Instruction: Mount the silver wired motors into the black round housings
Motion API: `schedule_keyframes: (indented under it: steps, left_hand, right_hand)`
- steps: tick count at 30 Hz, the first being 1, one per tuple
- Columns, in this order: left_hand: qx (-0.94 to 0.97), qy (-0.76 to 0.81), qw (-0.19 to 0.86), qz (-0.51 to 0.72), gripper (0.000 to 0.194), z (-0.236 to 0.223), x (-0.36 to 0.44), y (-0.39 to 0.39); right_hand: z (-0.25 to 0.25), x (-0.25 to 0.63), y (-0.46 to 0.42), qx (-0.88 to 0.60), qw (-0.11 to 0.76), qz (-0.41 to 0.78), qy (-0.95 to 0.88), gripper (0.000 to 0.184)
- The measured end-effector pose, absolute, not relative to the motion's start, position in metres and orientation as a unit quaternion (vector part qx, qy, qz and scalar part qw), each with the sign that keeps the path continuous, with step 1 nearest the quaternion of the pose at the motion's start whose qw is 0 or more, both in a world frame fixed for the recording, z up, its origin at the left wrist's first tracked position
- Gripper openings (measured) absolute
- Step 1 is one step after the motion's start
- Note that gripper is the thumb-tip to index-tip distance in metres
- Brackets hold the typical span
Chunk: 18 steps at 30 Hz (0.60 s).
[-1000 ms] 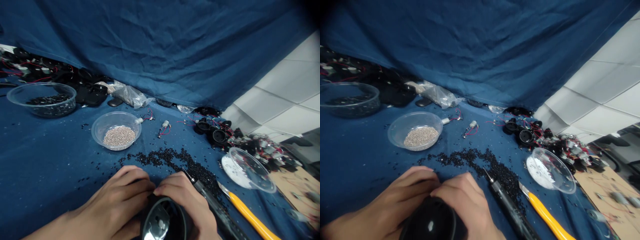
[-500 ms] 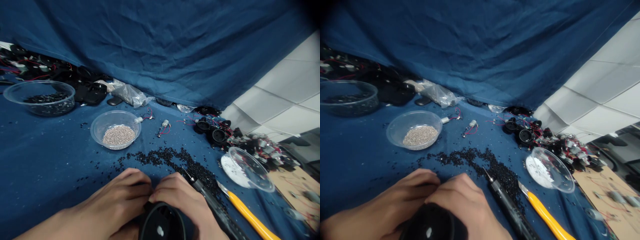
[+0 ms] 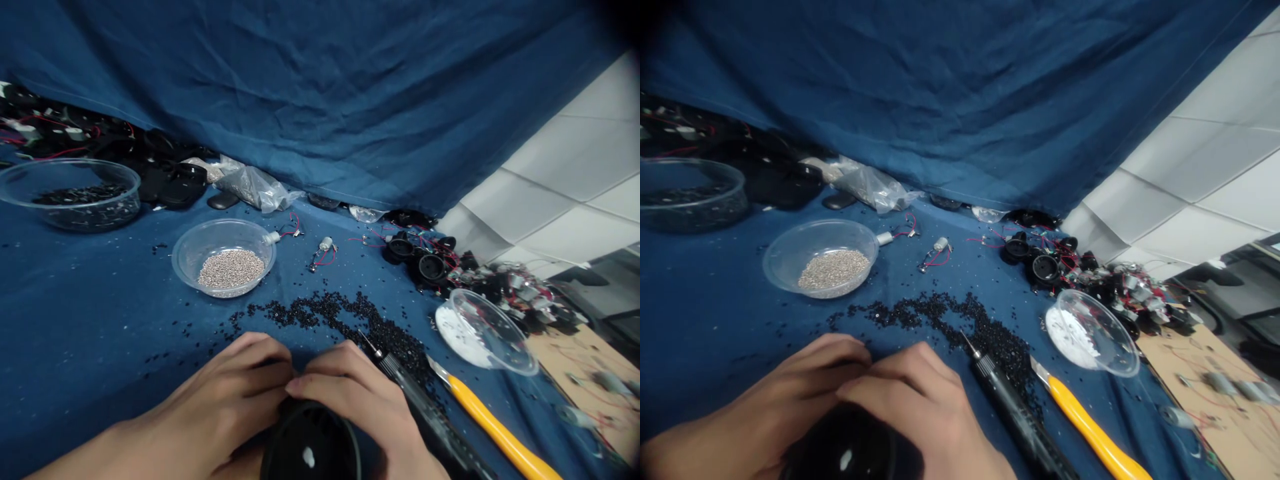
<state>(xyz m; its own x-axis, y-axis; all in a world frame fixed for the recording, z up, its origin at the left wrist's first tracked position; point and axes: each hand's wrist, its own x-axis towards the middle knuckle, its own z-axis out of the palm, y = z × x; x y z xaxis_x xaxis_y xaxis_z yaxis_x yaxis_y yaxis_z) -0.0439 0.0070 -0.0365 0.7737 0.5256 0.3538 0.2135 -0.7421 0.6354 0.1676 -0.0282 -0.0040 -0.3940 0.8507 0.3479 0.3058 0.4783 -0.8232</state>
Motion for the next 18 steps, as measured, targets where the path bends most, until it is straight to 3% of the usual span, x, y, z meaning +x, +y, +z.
schedule_keyframes:
  steps: [7,14,18]
  left_hand:
    - [0.914,0.192,0.192,0.3,0.009,-0.022,-0.04,0.01]
    - [0.914,0.225,0.244,0.231,0.016,-0.026,-0.044,0.009]
    - [0.912,0.24,0.219,0.249,0.018,-0.03,-0.043,0.009]
  right_hand:
    - [-0.007,0.162,-0.027,-0.372,0.428,0.351,-0.745,0.044]
    - [-0.019,0.159,-0.03,-0.374,0.435,0.372,-0.73,0.046]
    - [-0.022,0.154,-0.035,-0.391,0.446,0.35,-0.725,0.046]
